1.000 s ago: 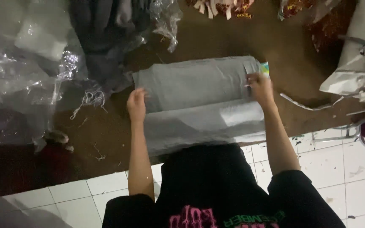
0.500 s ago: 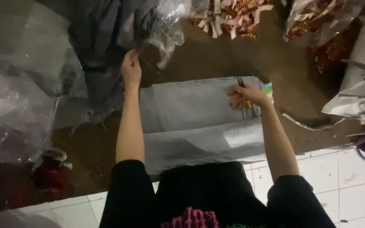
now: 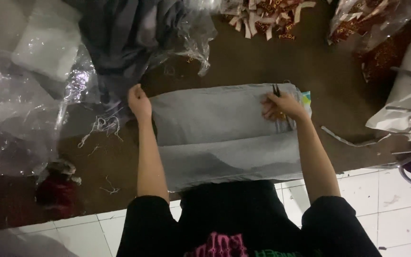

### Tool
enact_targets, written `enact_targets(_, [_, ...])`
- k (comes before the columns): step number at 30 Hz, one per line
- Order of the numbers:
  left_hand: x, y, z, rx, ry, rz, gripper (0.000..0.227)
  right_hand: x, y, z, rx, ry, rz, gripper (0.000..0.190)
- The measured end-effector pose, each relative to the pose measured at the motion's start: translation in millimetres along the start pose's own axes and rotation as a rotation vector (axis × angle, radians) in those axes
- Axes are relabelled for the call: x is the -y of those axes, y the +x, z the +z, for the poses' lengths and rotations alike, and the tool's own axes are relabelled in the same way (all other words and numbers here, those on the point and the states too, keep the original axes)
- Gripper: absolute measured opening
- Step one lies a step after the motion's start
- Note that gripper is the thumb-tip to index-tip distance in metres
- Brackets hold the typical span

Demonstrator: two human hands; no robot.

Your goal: Folding a large piece of grey fabric and trimming loose threads with scissors on a work table.

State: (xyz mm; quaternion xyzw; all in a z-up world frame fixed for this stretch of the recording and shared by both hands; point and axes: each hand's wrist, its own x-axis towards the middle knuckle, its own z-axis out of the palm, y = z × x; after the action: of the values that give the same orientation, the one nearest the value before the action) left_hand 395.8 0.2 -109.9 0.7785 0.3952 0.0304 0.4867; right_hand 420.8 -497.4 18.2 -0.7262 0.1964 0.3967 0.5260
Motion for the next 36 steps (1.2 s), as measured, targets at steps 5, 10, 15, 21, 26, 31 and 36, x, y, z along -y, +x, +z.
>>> enact_targets(5, [11.6,-19.1,-33.2,0.025,0.445,0.086,0.028,-68.5,48.3,-75.7,-0.365,-0.202,-0.152,0.026])
enact_targets(10, [6.1,-29.9,-37.7,0.364,0.647,-0.227,0.064,-65.7,61.4,-80.5,-0.567,-0.4,-0.211,0.02])
enact_targets(15, [19.4,-12.0,-23.7,0.419,0.318,-0.199,0.052,-29.7,39.7,-64.3,-0.458,-0.632,-0.028,0.061])
enact_targets(21, [-49.6,-37.2,-55.6,0.381,0.329,-0.155,0.059,-27.1,51.4,-68.4,-0.527,-0.636,-0.045,0.043])
enact_targets(26, [-100.8,-67.1,-87.0,0.411,0.327,-0.044,0.05,-70.3,67.0,-97.8,-0.547,-0.418,-0.264,0.029])
enact_targets(31, [-160.1,-137.9,-122.5,0.405,0.183,-0.079,0.048,-23.5,-28.0,-79.7,-0.522,-0.125,-0.303,0.026])
enact_targets(36, [-99.8,-179.4,-152.4,0.296,-0.178,0.088,0.043,8.8,-147.2,-49.8,-0.559,-0.102,-0.258,0.017])
